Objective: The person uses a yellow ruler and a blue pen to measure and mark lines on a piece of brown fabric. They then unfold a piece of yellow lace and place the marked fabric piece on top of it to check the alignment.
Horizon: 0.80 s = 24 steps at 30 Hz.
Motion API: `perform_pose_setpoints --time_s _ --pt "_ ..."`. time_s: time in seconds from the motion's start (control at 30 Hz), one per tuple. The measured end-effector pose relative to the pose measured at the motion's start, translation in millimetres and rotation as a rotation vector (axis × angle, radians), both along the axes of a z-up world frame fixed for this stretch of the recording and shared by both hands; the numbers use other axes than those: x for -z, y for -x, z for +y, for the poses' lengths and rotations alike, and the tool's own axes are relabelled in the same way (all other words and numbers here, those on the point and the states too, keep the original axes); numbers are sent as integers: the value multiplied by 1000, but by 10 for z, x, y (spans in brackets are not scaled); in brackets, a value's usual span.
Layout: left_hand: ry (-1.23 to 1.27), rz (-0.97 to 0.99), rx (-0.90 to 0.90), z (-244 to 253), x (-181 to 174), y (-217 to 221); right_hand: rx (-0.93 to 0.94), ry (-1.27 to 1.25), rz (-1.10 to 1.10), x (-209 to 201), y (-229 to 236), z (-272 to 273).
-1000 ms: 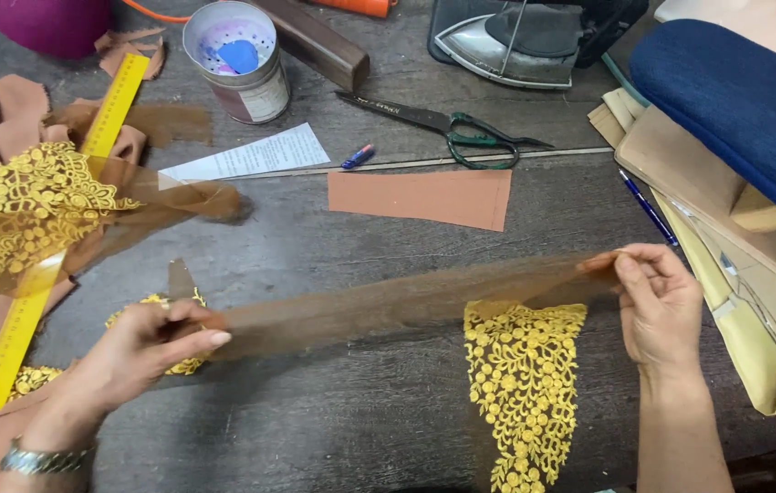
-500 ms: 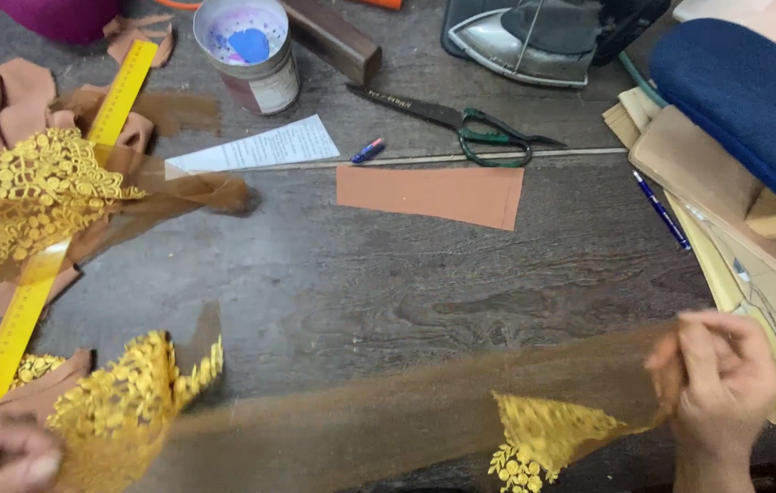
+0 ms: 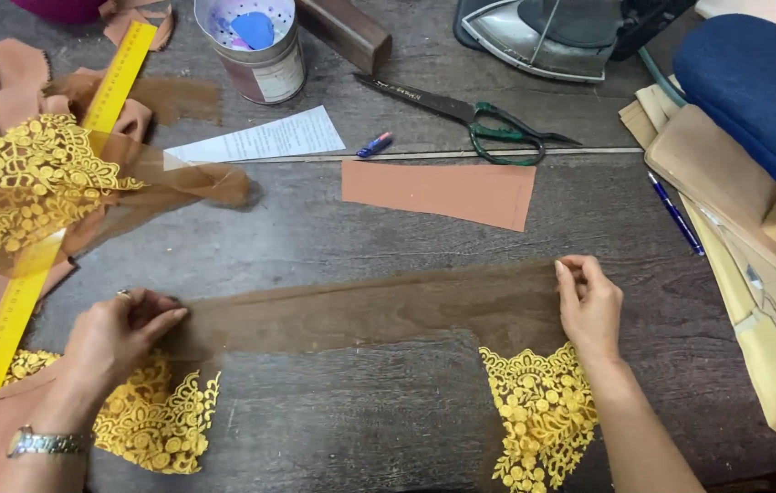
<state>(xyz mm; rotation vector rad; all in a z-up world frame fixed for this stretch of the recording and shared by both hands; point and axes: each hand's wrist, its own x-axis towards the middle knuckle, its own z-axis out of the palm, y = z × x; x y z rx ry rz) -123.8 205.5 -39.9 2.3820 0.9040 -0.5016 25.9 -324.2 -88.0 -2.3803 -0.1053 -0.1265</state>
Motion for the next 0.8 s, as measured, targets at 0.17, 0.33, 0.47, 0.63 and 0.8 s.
perform_pose_setpoints --time_s 0.17,0.33,0.47,0.63,0.8 --pt "-26 -9 -144 44 -135 6 50 -3 86 -75 23 47" --pt "-251 -24 28 120 -16 105 61 -3 196 -277 24 142" --pt "-743 -113 311 -14 189 164 139 29 369 -528 2 228" --pt "-331 -419 488 -1064 3 -462 42 92 -18 -341 24 222" --pt "-87 -454 638 -1839 134 -935 -200 153 -160 -343 205 629"
